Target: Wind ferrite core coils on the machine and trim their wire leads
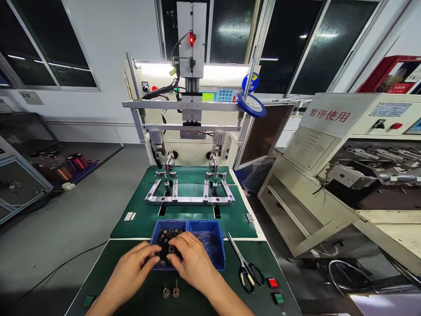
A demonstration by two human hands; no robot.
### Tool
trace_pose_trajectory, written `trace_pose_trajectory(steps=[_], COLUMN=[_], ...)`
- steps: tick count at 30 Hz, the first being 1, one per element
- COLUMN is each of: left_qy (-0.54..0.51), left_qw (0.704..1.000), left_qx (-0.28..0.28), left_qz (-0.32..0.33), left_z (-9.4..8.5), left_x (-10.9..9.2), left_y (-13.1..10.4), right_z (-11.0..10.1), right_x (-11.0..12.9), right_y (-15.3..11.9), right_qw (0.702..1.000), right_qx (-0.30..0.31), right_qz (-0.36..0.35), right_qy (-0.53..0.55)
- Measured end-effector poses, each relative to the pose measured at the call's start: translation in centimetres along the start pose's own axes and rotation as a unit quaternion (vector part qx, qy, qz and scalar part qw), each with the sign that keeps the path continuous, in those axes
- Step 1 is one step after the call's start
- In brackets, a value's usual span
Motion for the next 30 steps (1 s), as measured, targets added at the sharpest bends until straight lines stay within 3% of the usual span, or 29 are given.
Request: trace_pose_trajectory(steps=[3,7,21,25,30], left_qy=[0.105,0.150,0.161,0.163,0.017], left_qw=[0.994,0.988,0.984,0.984,0.995], left_qx=[-0.024,-0.012,0.035,0.022,-0.075], left_qz=[0.014,0.025,0.065,0.064,0.071], left_z=[-1.1,-0.6,0.8,1.2,0.5], left_x=[-0.2,-0.6,-1.1,-0.6,1.1], left_y=[3.5,6.0,5.4,5.2,4.9], right_z=[-0.7,-1.5,-2.5,-5.2,-14.3], right_x=[0.4,0.4,-1.5,-4.2,-11.3], right_y=[-0.3,-0.8,-1.1,3.3,13.2], right_qw=[1.000,0.999,0.998,0.995,0.960], right_qx=[-0.004,0.019,-0.040,-0.065,-0.195], right_qz=[-0.003,0.027,0.038,0.047,0.161], right_qy=[0.005,0.036,-0.009,-0.053,-0.119])
Point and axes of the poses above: each hand's wrist, its own y-axis towards the middle knuckle, its own z-axis out of the palm, x = y × z, the point moved 9 cm from there along y, towards the middle knuckle, and after that the axes turned 13 degrees about z, right-handed, at the moved point
